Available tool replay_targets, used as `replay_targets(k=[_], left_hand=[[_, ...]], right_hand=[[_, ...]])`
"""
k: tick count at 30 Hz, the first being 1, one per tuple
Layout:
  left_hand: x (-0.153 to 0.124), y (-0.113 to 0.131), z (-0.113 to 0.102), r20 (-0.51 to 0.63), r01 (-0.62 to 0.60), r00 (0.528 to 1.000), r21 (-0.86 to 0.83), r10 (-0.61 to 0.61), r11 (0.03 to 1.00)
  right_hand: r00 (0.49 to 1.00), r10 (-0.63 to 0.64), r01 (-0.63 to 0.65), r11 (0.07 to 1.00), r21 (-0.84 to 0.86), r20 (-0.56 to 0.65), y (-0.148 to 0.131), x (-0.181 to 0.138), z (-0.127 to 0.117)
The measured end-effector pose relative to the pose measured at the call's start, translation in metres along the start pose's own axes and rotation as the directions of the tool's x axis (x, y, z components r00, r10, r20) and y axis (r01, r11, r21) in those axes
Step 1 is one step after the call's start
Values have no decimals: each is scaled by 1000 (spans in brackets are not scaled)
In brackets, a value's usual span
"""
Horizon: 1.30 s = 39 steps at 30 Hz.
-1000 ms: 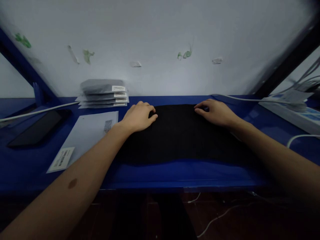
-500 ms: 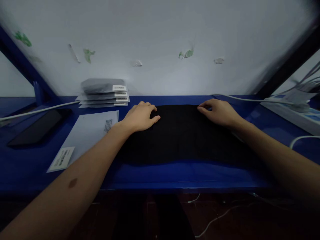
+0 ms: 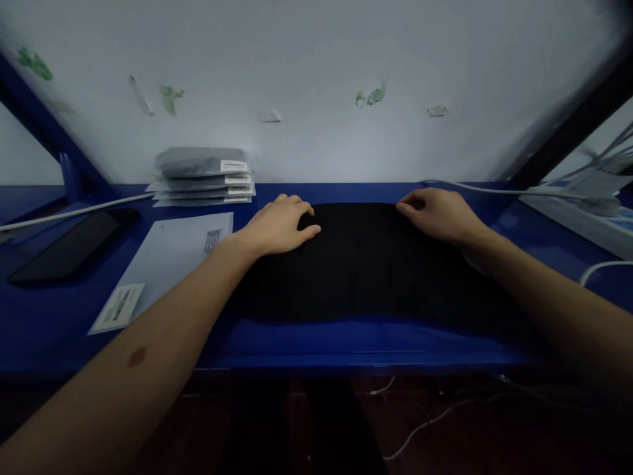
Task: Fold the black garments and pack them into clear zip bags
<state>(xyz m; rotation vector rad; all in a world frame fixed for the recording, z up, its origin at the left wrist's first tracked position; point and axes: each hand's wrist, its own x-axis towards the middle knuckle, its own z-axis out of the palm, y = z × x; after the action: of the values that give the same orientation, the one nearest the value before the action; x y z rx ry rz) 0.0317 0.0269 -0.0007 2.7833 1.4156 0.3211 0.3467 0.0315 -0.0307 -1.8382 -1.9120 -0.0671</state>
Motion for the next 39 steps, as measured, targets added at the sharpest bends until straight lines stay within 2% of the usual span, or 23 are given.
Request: replay_targets(k=[10, 18, 26, 33, 39], left_hand=[[0, -8, -2, -16, -35, 999, 1, 35, 999], [-2, -7, -3, -18, -24, 1000, -6, 24, 1000], [-5, -5, -3, 15, 32, 999, -44, -31, 999], [-4, -5, -4, 44, 22, 999, -18, -22, 1000], [-6, -3, -6, 55, 59, 997, 21, -60, 998]], right_hand=[[1000, -4, 4, 1000, 1, -14, -2, -1, -2], [998, -64, 64, 998, -10, -29, 2, 1, 1], [976, -104, 111, 993, 27, -190, 8, 6, 2], [982, -182, 182, 983, -12, -44, 11, 7, 5], [984, -177, 176, 983, -44, -22, 13, 9, 8]])
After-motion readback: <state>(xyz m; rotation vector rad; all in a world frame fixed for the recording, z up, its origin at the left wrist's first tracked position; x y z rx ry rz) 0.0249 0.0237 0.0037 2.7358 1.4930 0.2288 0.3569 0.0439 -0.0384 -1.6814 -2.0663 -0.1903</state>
